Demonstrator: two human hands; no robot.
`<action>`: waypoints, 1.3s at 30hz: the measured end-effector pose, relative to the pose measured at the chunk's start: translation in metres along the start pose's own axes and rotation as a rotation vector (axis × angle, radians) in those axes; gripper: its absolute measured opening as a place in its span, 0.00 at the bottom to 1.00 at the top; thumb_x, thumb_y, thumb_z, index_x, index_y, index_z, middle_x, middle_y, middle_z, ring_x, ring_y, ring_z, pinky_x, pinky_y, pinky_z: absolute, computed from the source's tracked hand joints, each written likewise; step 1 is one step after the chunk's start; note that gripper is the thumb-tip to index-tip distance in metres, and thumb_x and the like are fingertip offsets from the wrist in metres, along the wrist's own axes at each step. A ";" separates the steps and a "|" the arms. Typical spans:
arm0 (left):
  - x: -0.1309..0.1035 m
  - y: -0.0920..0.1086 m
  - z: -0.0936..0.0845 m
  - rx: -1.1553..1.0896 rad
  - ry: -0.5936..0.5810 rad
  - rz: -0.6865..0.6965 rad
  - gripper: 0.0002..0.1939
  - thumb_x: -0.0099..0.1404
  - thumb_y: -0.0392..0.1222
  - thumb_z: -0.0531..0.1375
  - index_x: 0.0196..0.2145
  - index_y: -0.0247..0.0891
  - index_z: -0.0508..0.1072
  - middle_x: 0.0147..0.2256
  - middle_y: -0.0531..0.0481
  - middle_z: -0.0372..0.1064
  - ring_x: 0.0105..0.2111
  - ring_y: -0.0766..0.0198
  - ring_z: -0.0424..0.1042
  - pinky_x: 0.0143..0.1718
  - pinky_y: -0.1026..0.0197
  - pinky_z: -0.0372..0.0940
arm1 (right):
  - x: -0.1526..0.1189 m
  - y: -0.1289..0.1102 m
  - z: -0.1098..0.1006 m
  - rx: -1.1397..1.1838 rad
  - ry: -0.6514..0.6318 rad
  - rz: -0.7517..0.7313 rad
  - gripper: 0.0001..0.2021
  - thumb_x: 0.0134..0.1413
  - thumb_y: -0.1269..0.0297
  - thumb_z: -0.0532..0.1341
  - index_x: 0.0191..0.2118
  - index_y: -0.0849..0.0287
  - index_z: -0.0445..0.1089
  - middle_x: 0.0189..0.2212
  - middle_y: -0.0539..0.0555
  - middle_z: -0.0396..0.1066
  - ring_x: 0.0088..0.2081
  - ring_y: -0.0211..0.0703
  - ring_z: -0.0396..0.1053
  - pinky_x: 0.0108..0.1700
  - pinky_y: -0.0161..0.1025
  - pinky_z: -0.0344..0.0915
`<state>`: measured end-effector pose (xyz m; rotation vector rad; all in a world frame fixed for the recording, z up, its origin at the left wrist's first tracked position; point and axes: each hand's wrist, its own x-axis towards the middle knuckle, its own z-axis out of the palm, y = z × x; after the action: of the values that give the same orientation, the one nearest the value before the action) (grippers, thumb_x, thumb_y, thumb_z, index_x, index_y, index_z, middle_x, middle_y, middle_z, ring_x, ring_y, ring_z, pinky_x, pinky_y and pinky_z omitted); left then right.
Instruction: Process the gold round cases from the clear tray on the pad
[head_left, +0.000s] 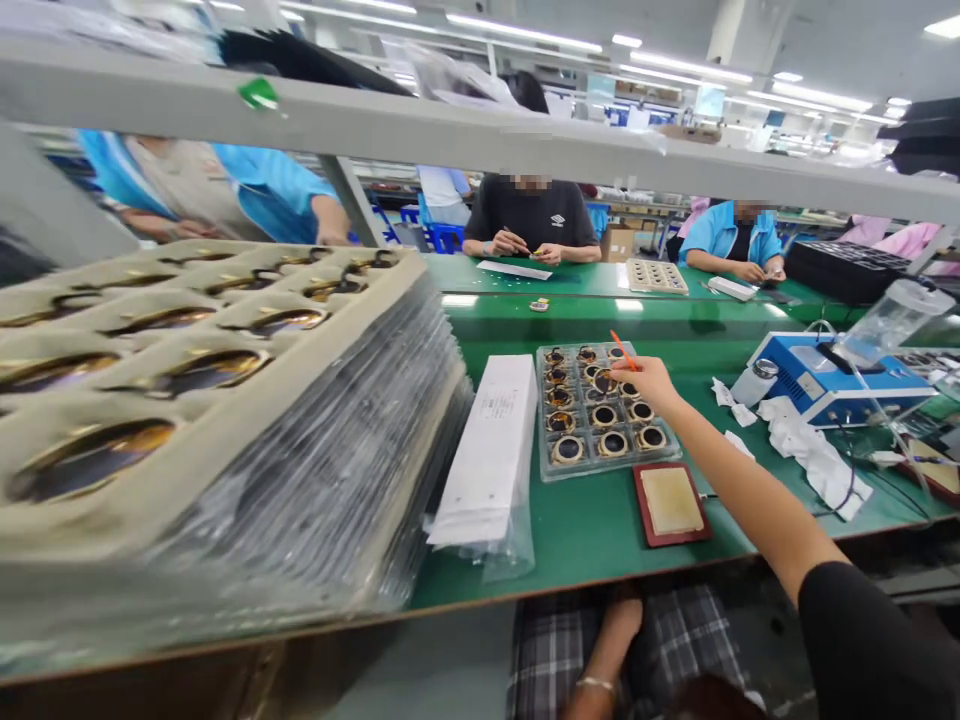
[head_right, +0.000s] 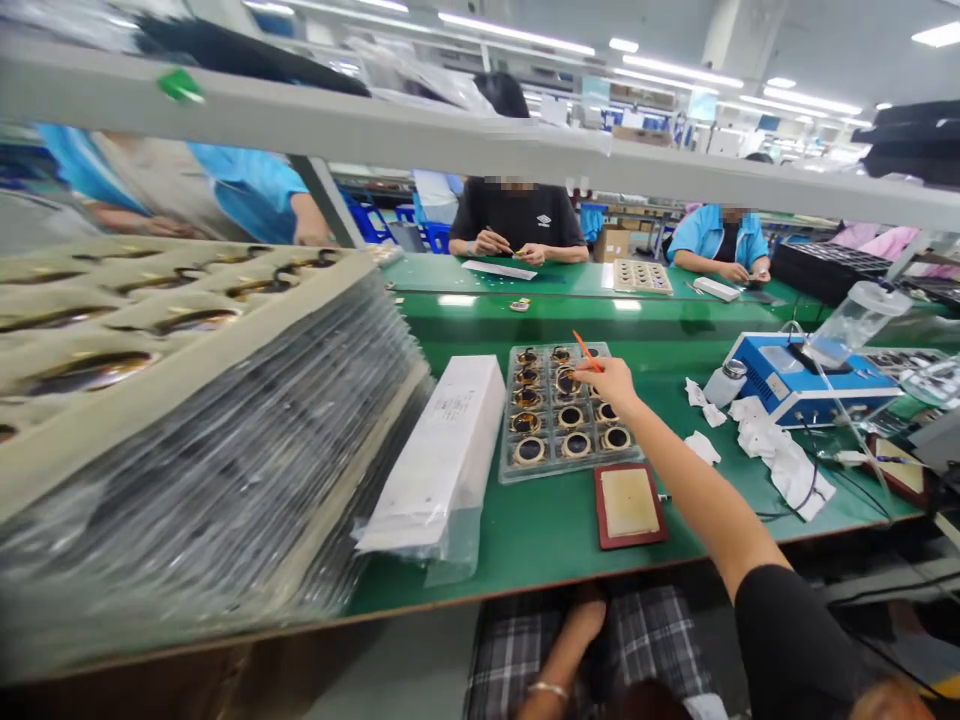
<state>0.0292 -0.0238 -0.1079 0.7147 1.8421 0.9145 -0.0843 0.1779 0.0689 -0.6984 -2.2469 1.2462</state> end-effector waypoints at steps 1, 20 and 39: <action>-0.012 0.002 -0.002 0.009 -0.008 0.013 0.16 0.67 0.42 0.60 0.52 0.36 0.74 0.55 0.38 0.69 0.58 0.45 0.66 0.62 0.38 0.55 | -0.015 -0.004 -0.006 0.072 0.016 -0.016 0.15 0.44 0.56 0.68 0.35 0.63 0.77 0.27 0.51 0.73 0.29 0.38 0.66 0.33 0.37 0.62; -0.107 0.107 -0.016 -1.200 0.793 0.716 0.21 0.50 0.48 0.74 0.42 0.40 0.80 0.41 0.47 0.78 0.41 0.63 0.76 0.46 0.64 0.69 | -0.235 -0.022 -0.012 0.811 0.133 0.046 0.14 0.40 0.54 0.74 0.33 0.56 0.80 0.33 0.55 0.74 0.31 0.40 0.68 0.29 0.36 0.65; -0.155 0.101 -0.038 -0.365 0.873 0.625 0.11 0.55 0.39 0.71 0.38 0.37 0.83 0.31 0.45 0.79 0.28 0.65 0.71 0.32 0.64 0.65 | -0.225 0.001 -0.045 0.133 -0.207 -0.316 0.15 0.38 0.47 0.71 0.30 0.51 0.81 0.25 0.50 0.79 0.25 0.46 0.76 0.28 0.34 0.74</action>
<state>0.0663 -0.1004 0.0609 0.7232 2.0873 2.1733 0.1141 0.0642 0.0541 -0.1610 -2.2970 1.3403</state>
